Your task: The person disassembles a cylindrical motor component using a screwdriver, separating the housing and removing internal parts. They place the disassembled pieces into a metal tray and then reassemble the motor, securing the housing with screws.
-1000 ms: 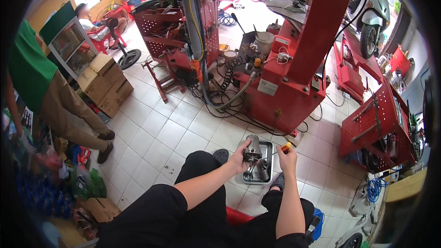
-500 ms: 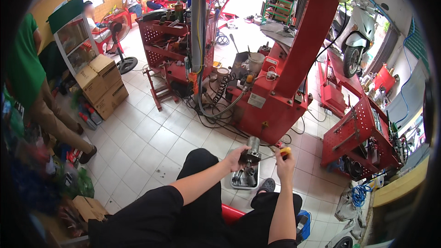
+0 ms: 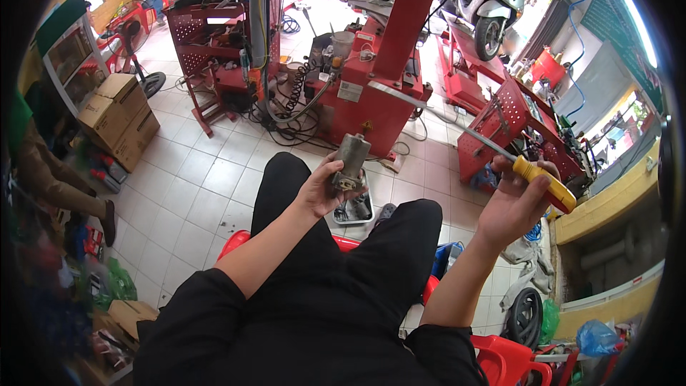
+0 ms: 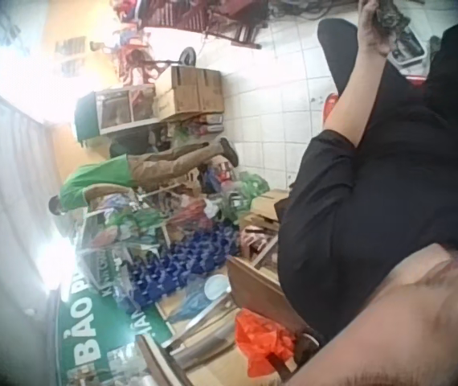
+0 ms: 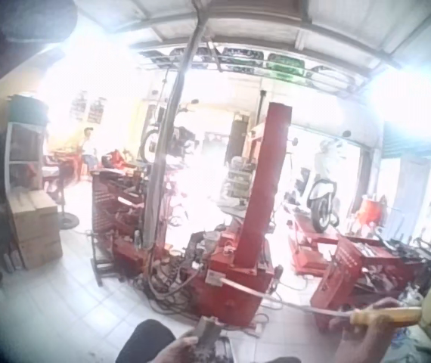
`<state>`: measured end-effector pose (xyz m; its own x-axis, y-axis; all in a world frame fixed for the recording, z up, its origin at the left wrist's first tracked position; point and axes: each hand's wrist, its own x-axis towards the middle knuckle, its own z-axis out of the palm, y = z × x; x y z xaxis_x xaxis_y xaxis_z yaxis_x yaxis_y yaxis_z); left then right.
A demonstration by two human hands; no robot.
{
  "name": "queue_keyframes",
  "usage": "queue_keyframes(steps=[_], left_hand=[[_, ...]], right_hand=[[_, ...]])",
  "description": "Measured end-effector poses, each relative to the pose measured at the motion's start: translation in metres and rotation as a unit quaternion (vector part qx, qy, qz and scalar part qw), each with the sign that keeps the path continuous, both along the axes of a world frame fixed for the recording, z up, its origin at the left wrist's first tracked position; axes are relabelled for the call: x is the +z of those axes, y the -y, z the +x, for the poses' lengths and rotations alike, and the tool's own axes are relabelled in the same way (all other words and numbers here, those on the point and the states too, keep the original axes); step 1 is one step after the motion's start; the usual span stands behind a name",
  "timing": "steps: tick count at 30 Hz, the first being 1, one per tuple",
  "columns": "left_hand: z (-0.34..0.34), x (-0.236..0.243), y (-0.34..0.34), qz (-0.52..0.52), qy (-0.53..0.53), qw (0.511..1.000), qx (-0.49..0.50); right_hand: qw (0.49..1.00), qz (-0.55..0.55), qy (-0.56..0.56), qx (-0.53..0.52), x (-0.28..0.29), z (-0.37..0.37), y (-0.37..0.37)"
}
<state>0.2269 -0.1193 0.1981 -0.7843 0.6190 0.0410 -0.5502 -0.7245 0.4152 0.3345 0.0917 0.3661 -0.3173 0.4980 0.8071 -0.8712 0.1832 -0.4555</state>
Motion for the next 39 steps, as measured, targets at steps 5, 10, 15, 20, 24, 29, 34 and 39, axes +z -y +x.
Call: queue_keyframes(steps=[5,10,15,20,24,29,34,39], left_hand=[[0.022,0.004,0.012,-0.017,-0.016,1.000,0.014],[0.023,0.016,0.036,-0.062,-0.132,0.989,0.037],[0.036,0.026,0.064,-0.146,-0.216,0.964,0.061],[0.044,0.050,0.077,-0.208,-0.284,0.935,0.035],[0.044,0.047,0.074,-0.206,-0.342,0.917,0.028],[0.043,0.042,0.063,-0.162,-0.351,0.922,-0.011],[0.043,0.040,0.058,-0.131,-0.309,0.941,-0.037],[0.041,0.036,0.058,-0.123,-0.288,0.949,-0.042]], right_hand=[[0.996,-0.057,0.011,0.062,0.009,0.045,0.023],[0.998,0.033,-0.014,0.047,0.022,0.063,0.041],[1.000,-0.004,0.013,0.027,0.038,0.066,0.043],[0.995,-0.033,0.040,0.090,0.045,0.064,0.024],[0.994,-0.024,0.053,0.092,0.047,0.062,0.034],[0.994,0.031,0.037,0.100,0.046,0.071,0.037],[0.997,0.037,0.030,0.063,0.048,0.078,0.041],[0.997,0.039,0.023,0.066,0.046,0.080,0.045]])
